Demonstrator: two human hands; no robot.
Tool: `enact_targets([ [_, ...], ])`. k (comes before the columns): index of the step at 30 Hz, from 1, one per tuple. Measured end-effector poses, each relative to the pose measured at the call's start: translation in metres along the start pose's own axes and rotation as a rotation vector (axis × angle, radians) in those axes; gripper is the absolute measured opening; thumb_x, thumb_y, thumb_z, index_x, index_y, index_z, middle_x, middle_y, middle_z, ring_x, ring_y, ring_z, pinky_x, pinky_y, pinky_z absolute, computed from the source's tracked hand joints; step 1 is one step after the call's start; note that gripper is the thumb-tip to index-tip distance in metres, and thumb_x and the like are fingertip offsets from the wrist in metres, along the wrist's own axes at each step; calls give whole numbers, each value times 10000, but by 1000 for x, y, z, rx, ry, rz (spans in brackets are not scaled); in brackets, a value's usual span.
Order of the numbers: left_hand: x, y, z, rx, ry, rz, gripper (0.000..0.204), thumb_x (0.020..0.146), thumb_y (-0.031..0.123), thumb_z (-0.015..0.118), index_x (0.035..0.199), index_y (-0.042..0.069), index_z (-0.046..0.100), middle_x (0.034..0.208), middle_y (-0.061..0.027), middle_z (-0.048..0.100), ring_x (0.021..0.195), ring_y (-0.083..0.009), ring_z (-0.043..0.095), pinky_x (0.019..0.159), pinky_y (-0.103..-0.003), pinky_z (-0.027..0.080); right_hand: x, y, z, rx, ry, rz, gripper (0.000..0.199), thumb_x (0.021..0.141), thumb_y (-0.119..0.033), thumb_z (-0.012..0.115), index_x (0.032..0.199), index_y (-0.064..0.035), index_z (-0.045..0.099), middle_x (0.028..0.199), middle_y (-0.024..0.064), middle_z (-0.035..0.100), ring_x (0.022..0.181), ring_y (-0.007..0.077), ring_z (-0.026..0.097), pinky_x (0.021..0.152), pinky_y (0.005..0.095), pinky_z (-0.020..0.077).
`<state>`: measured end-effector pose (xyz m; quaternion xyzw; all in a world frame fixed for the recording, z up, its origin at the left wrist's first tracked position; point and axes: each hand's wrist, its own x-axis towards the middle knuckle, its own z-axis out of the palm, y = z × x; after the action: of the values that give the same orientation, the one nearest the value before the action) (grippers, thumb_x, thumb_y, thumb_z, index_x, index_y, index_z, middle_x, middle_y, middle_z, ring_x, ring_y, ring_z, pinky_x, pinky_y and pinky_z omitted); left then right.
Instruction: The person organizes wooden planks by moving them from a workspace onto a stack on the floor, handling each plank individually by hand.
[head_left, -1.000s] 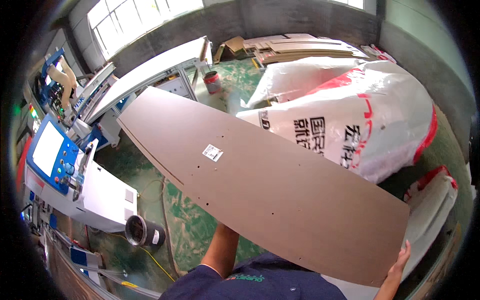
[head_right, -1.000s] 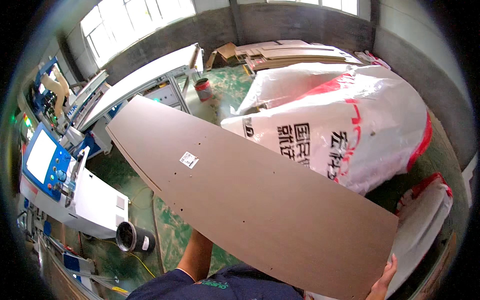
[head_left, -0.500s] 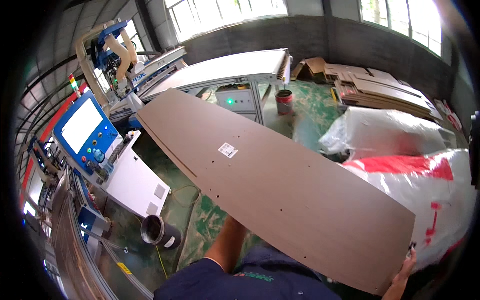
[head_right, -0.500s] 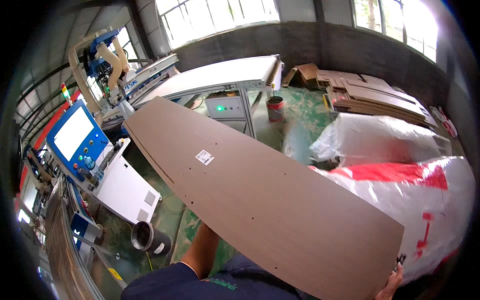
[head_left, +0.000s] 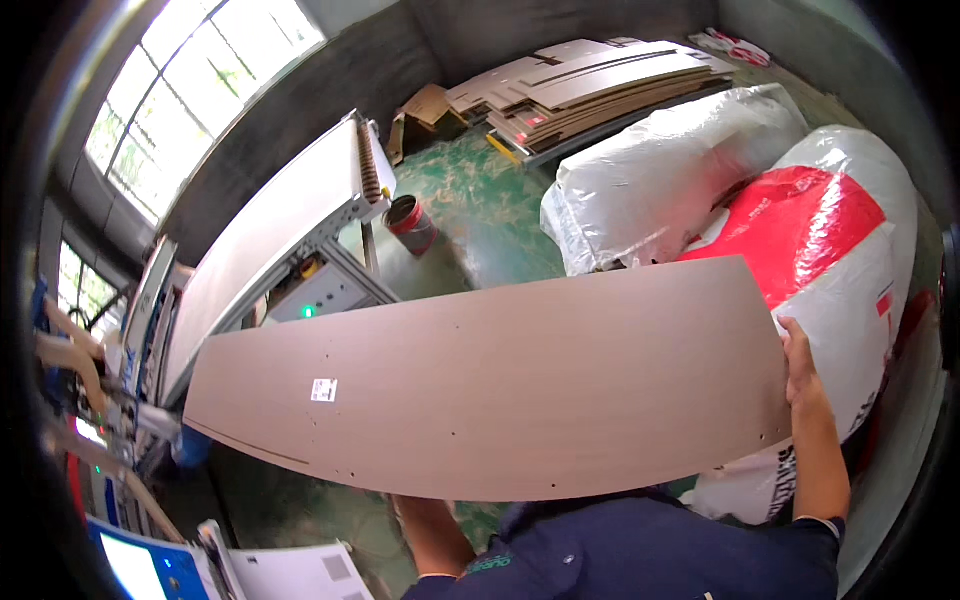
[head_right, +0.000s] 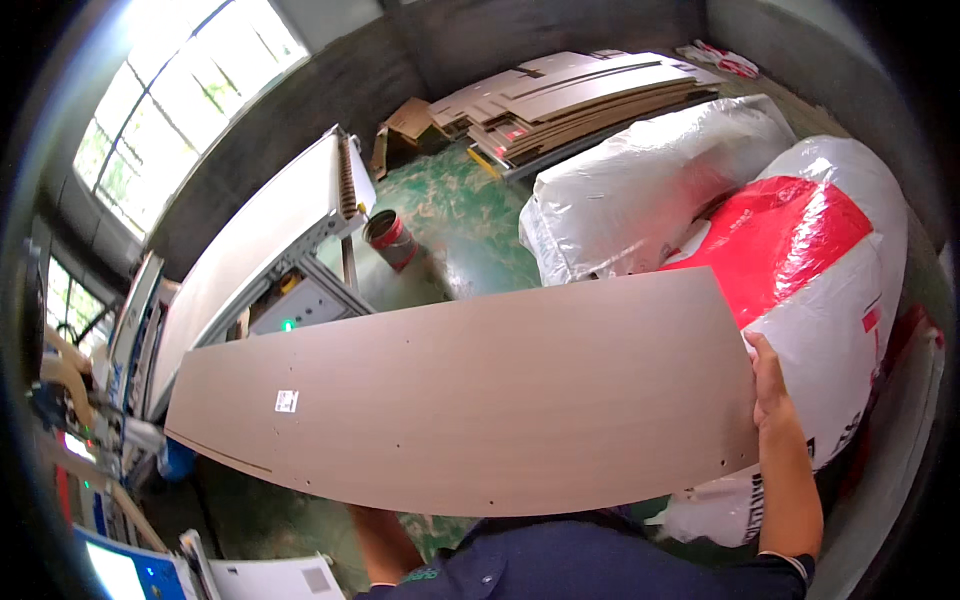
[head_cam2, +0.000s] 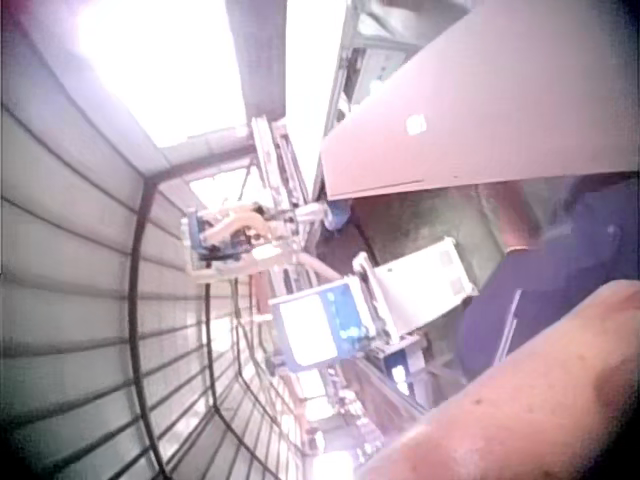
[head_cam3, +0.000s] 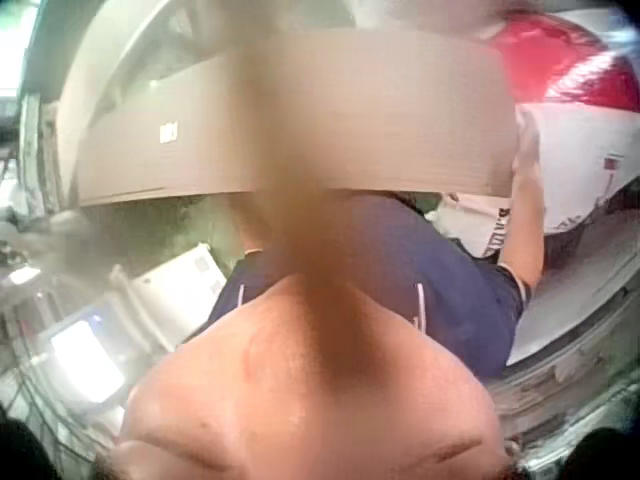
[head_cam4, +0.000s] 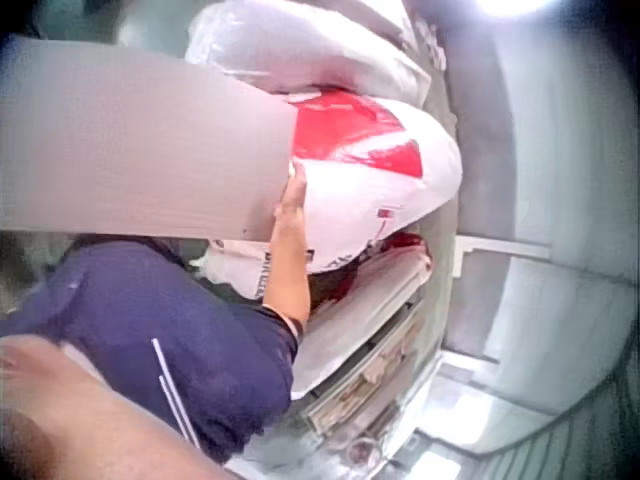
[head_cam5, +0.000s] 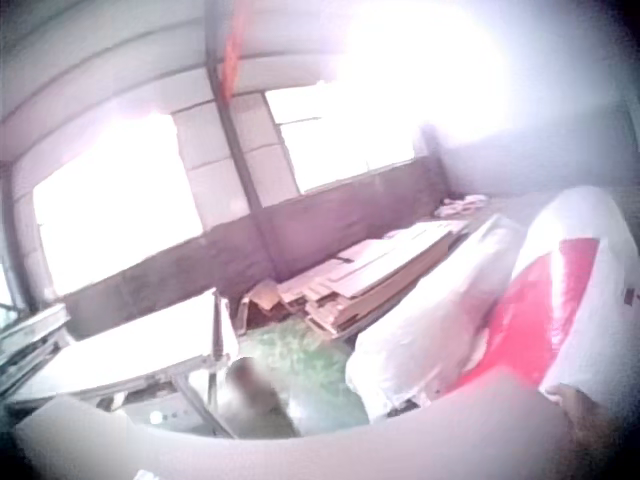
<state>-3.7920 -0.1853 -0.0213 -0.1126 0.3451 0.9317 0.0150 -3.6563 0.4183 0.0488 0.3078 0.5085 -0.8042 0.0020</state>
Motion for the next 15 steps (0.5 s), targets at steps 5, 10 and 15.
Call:
enact_targets([
  [5,123,11,26,49,-41,-77,653,903,591,430,1271,62,531,1192,-88,600,1047,-261,590,865,-434,494,74,-12,56,26,107,-26,644,841,-540,483,1199,-12,573,1124,139,621,1046,230,563,918,339,418],
  [10,248,32,73,100,-89,-108,650,904,589,431,1270,61,532,1190,-89,601,1046,-261,591,864,-433,494,167,-35,108,109,157,41,650,841,-542,477,1233,-30,559,1171,147,605,1069,243,559,941,350,413],
  [15,379,33,138,115,-161,-152,648,905,586,431,1268,59,532,1189,-89,602,1045,-261,592,863,-432,495,245,-64,140,193,261,-70,648,848,-565,444,1139,-16,627,1102,161,652,993,246,606,912,354,438],
])
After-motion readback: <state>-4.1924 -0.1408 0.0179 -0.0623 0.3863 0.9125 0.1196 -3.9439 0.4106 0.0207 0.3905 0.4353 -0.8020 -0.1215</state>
